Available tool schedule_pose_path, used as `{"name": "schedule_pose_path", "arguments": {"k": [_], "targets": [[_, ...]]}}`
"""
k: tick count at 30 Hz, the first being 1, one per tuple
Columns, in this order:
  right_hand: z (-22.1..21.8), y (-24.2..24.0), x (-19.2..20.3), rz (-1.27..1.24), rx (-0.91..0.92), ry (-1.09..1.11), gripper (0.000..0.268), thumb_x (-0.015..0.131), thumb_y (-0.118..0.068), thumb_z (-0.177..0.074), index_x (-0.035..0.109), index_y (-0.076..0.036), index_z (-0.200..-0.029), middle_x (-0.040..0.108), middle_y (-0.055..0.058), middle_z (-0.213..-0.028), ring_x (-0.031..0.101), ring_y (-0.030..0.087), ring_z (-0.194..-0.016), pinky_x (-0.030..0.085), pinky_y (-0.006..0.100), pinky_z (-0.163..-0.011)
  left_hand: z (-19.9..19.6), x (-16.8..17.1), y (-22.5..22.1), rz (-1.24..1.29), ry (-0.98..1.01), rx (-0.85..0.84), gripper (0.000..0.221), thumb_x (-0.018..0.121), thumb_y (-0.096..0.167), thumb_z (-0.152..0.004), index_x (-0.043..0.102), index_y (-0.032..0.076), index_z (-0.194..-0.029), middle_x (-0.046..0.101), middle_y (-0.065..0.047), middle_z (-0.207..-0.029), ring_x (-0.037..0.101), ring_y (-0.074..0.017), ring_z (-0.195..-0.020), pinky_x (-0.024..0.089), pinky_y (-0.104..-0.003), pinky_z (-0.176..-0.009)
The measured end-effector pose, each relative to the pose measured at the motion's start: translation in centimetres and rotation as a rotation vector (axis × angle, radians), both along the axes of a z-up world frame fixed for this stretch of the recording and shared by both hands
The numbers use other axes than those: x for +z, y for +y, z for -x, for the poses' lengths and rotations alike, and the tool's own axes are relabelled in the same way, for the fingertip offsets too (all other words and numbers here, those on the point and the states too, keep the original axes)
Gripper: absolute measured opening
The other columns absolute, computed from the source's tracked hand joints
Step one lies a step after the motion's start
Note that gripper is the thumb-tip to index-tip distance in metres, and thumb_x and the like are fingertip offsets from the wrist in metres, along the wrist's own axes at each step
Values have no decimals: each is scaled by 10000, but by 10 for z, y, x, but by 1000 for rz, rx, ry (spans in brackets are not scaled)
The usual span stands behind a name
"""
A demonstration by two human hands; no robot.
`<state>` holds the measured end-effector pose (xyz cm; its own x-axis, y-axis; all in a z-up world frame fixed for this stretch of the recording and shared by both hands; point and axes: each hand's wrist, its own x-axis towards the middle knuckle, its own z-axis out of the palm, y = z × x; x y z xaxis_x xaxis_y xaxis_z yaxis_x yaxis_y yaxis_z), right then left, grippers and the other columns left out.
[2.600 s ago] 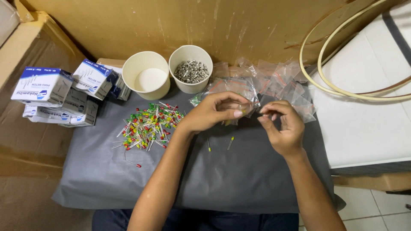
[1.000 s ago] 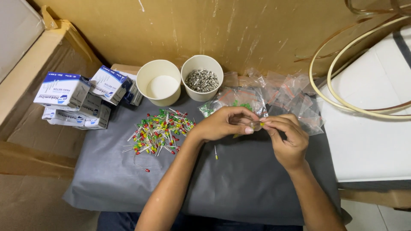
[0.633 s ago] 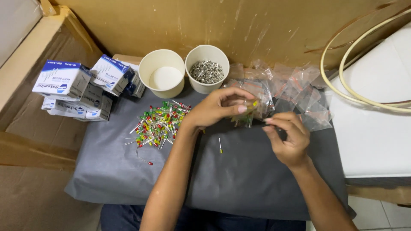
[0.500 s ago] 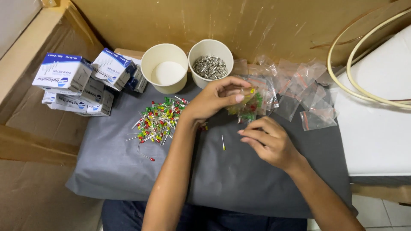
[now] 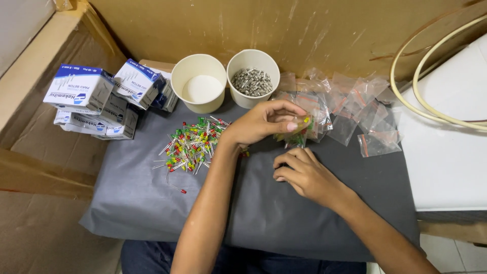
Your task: The person sorts electronic components, specifically LEDs and small metal connectors, from a pile into small plastic bags by hand.
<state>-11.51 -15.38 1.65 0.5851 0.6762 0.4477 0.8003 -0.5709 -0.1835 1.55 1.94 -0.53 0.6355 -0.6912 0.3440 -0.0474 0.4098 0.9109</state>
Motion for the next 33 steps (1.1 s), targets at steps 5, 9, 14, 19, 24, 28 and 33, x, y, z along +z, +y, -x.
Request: {"name": "schedule_pose_path", "arguments": {"k": [5,9,14,19,24,28,33], "targets": [[-6,-27,-2,-419,-120,-114,64,696,-117,-952,745,-133,-914,739,-15,-950,599,217,-877,478,339,-847,1,-4,-7,-14,42,-67,419,791,94,-899,650,-11,-1279,681,-164,-1192,674,-208,-1127,578,-343,-952],[-7,-47,7,-687,-236,-276,158,632,-35,-1034,704,0,-897,695,97,-886,558,242,-870,477,343,-838,0,-6,-12,-41,44,-132,406,796,76,-894,662,-8,-1268,691,-162,-1190,677,-213,-1141,576,-330,-957],[-8,-48,2,-795,-216,-254,141,624,-39,-1033,606,39,-917,680,152,-872,580,274,-882,492,345,-841,11,2,-20,-85,28,-181,430,816,73,-870,665,-5,-1265,695,-155,-1189,670,-201,-1128,573,-330,-966],[-10,-45,7,-789,-176,-220,114,668,-25,-982,627,61,-919,691,175,-908,629,307,-921,530,364,-859,14,1,-25,-108,26,-210,426,812,72,-870,666,-2,-1263,695,-164,-1195,671,-206,-1125,564,-324,-984],[-6,-44,15,-664,-247,-138,127,732,-69,-951,726,31,-1028,660,142,-1022,603,277,-1014,511,357,-905,17,3,-26,-95,38,-246,422,806,48,-874,659,-14,-1265,699,-160,-1166,675,-208,-1123,562,-329,-997],[-6,-45,12,-640,-249,-148,260,694,-138,-987,702,68,-1145,626,167,-1098,582,281,-1076,494,365,-935,17,3,-27,-78,34,-218,388,788,62,-898,663,-9,-1258,690,-145,-1161,664,-202,-1141,555,-338,-1011],[-8,-47,17,-587,-363,-209,313,808,-86,-907,678,92,-1130,610,162,-1119,598,291,-1076,494,354,-900,20,11,-27,-61,11,-100,321,677,129,-1002,655,36,-1309,692,-105,-1148,634,-165,-1132,547,-350,-1012]]}}
